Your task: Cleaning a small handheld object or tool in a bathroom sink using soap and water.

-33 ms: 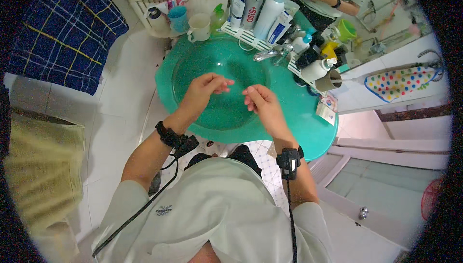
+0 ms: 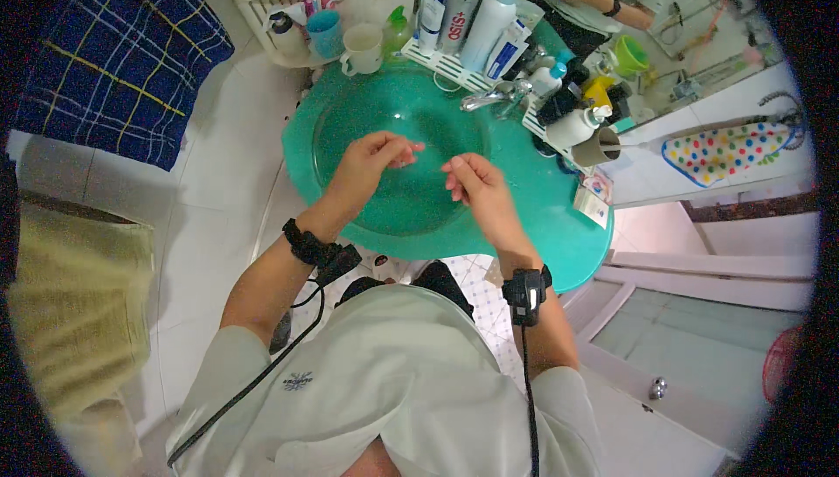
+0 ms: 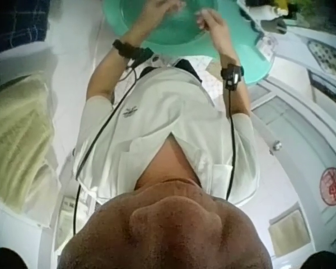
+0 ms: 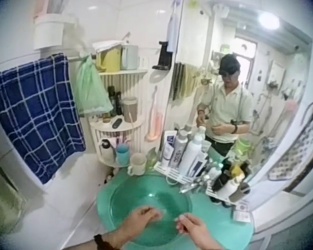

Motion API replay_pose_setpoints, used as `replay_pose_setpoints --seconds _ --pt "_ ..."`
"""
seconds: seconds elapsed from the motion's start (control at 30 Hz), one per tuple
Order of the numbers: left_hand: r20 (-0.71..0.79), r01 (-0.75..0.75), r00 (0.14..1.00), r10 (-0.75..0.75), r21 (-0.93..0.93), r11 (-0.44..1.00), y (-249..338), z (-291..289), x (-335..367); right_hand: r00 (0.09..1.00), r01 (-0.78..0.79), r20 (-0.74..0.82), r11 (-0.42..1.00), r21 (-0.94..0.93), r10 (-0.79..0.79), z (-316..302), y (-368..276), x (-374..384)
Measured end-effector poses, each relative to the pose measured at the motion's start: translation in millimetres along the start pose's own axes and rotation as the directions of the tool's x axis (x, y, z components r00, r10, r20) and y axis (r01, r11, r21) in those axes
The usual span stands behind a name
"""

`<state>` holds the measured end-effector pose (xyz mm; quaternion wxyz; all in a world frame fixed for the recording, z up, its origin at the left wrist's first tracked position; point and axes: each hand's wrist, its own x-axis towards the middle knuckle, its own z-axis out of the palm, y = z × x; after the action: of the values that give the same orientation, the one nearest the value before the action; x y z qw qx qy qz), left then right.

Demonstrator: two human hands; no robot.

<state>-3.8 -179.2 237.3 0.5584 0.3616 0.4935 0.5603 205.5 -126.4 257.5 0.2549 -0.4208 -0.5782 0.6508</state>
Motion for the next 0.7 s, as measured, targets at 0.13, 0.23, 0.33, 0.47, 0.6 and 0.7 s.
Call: replay_pose_setpoints --seconds 0.13,0.23,0.33,0.47,0.6,0.7 --pt "-0.014 -0.013 1.0 0.013 -0.019 1.0 2.9 9.3 3.7 0.999 0.033 0.029 0.999 0.0 -0.033 -18.1 2.9 5.1" --pt "-0.01 0.003 1.0 -0.003 -0.026 1.0 12.8 14.0 4.4 0.998 0.048 0.051 0.999 -0.001 -0.048 -26.0 -2.0 10.9" --pt "-0.012 -0.063 0.998 0.064 0.043 0.997 12.4 13.0 1.5 0.996 0.047 0.08 0.999 -0.026 -0.045 -30.0 -10.2 9.9" --pt "-0.042 -0.074 0.995 0.09 0.287 0.955 -12.4 3.8 4.4 0.989 0.001 0.145 1.0 -0.026 0.002 -41.2 -5.4 18.6" --pt "-0.115 0.087 0.993 -0.032 0.513 0.854 -35.2 -13.7 12.5 0.978 0.007 0.208 0.998 -0.06 0.006 -44.9 9.9 29.7" --pt "-0.123 0.035 0.991 0.057 0.639 0.768 -54.2 -37.0 25.1 0.978 0.017 0.208 0.993 -0.113 0.007 -35.2 10.3 33.7"
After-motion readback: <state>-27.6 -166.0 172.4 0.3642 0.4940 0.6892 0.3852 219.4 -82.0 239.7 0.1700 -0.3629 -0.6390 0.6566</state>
